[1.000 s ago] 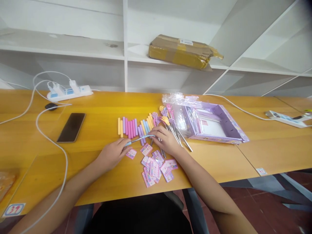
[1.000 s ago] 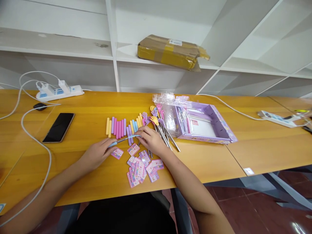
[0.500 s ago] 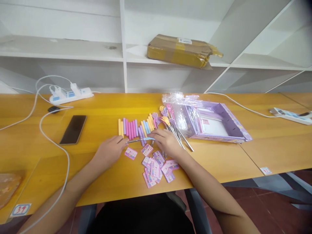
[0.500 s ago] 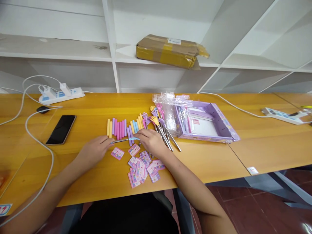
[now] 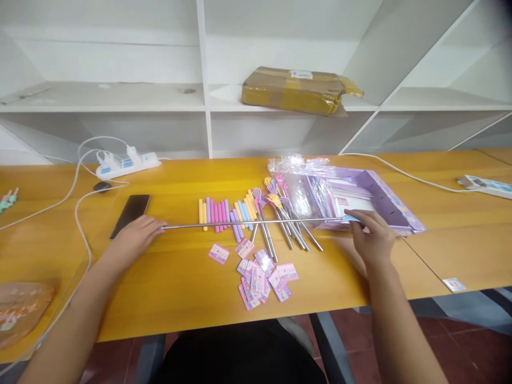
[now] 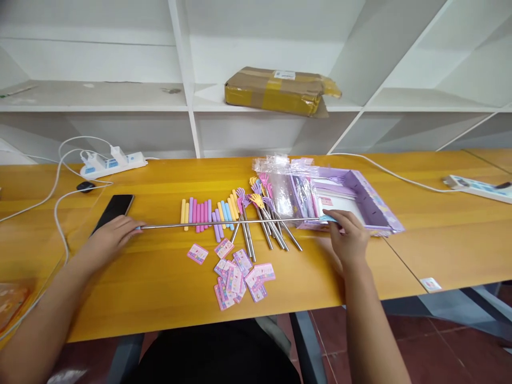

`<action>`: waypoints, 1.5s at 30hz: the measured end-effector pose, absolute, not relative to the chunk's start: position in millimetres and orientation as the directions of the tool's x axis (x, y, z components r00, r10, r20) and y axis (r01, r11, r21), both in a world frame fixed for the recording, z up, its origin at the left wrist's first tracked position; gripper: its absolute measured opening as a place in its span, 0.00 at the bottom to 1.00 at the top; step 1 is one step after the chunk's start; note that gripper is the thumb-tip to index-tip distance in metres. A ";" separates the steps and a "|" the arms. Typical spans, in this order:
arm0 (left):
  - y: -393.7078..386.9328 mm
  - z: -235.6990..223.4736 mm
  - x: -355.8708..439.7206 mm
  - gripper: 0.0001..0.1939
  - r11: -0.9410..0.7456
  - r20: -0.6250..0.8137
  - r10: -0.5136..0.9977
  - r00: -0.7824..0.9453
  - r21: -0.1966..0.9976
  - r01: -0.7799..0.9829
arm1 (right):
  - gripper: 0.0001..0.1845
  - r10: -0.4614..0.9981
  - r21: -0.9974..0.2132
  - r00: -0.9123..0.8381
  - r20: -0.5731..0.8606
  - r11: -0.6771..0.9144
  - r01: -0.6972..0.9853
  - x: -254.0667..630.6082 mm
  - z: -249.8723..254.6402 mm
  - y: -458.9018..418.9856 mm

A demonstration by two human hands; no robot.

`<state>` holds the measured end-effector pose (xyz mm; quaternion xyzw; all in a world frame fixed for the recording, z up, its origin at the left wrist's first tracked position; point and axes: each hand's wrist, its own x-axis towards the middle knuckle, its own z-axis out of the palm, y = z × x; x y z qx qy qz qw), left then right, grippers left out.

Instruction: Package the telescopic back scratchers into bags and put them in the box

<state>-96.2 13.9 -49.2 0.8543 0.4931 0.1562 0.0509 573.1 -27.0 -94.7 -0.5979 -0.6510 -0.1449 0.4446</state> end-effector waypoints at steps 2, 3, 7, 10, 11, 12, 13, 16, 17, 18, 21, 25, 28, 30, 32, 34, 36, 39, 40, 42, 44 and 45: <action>12.2 -52.0 -93.3 0.24 -0.483 0.227 0.872 0.434 0.249 0.840 | 0.18 0.604 -0.439 0.254 0.755 0.178 0.881 566.2 -102.5 -25.4; 11.2 -53.3 -93.4 0.26 -0.462 0.239 0.882 0.407 0.259 0.849 | 0.18 0.583 -0.478 0.312 0.750 0.152 0.865 565.6 -105.1 -25.7; 8.4 -57.6 -94.8 0.22 -0.468 0.263 0.879 0.398 0.312 0.827 | 0.11 0.606 -0.514 0.345 0.717 0.125 0.849 574.8 -111.5 -30.7; 7.7 -59.4 -91.4 0.20 -0.501 0.281 0.860 0.425 0.310 0.808 | 0.09 0.623 -0.468 0.263 0.737 0.189 0.863 580.4 -114.8 -30.7; 7.6 -59.9 -89.9 0.20 -0.496 0.290 0.862 0.416 0.309 0.811 | 0.10 0.622 -0.451 0.241 0.745 0.203 0.869 581.4 -115.7 -29.7; 7.5 -60.5 -88.7 0.20 -0.488 0.296 0.865 0.405 0.310 0.816 | 0.10 0.621 -0.436 0.228 0.750 0.206 0.876 582.3 -116.4 -28.3; 7.6 -61.2 -88.0 0.20 -0.480 0.303 0.869 0.392 0.315 0.819 | 0.11 0.620 -0.425 0.222 0.753 0.200 0.883 583.2 -116.8 -27.0; 8.1 -63.7 -88.7 0.22 -0.459 0.294 0.881 0.370 0.345 0.819 | 0.11 0.587 -0.409 0.243 0.772 0.167 0.897 586.3 -116.0 -25.4; 8.4 -64.4 -89.6 0.22 -0.456 0.282 0.885 0.371 0.357 0.816 | 0.11 0.568 -0.411 0.262 0.781 0.150 0.899 587.0 -114.9 -25.8; 8.7 -65.0 -90.6 0.23 -0.454 0.270 0.887 0.374 0.369 0.811 | 0.11 0.546 -0.414 0.282 0.789 0.132 0.901 587.3 -113.5 -26.7; 9.6 -66.5 -92.0 0.23 -0.457 0.254 0.888 0.384 0.387 0.801 | 0.09 0.506 -0.429 0.333 0.795 0.083 0.899 585.3 -109.4 -29.7; 10.7 -69.1 -92.5 0.20 -0.486 0.273 0.872 0.407 0.370 0.792 | 0.12 0.525 -0.474 0.382 0.761 0.048 0.879 581.6 -109.0 -30.3; 10.8 -68.9 -96.8 0.19 -0.537 0.318 0.839 0.442 0.351 0.767 | 0.15 0.525 -0.498 0.403 0.750 0.048 0.866 584.6 -108.0 -27.1; 9.8 -66.2 -98.0 0.17 -0.584 0.368 0.802 0.470 0.321 0.746 | 0.15 0.520 -0.505 0.407 0.751 0.055 0.861 584.8 -101.9 -22.4; 7.9 -62.0 -91.4 0.15 -0.636 0.411 0.755 0.511 0.271 0.722 | 0.15 0.554 -0.499 0.371 0.745 0.093 0.862 574.1 -90.3 -15.7; 5.7 -58.1 -72.3 0.14 -0.685 0.438 0.705 0.558 0.214 0.697 | 0.14 0.613 -0.483 0.296 0.732 0.162 0.860 544.5 -75.4 -8.7; 4.0 -55.8 -41.3 0.14 -0.716 0.455 0.665 0.593 0.163 0.678 | 0.11 0.657 -0.465 0.217 0.722 0.228 0.856 494.8 -60.9 -3.8; 3.4 -53.7 9.5 0.14 -0.754 0.468 0.619 0.631 0.128 0.645 | 0.10 0.712 -0.449 0.043 0.701 0.395 0.802 404.5 -46.3 -3.8; 3.9 -52.4 22.3 0.15 -0.750 0.466 0.622 0.629 0.124 0.650 | 0.10 0.725 -0.452 -0.028 0.688 0.458 0.766 378.5 -43.6 -5.6; 5.2 -47.9 36.4 0.15 -0.709 0.453 0.664 0.594 0.129 0.693 | 0.10 0.720 -0.458 -0.077 0.689 0.516 0.724 342.4 -40.8 -10.0; 5.8 -41.2 36.7 0.16 -0.682 0.417 0.695 0.585 0.127 0.720 | 0.08 0.719 -0.430 -0.177 0.672 0.574 0.697 329.2 -40.2 -13.7; 5.3 -37.7 33.6 0.16 -0.679 0.395 0.703 0.592 0.126 0.723 | 0.08 0.722 -0.417 -0.221 0.655 0.590 0.691 329.1 -40.6 -14.8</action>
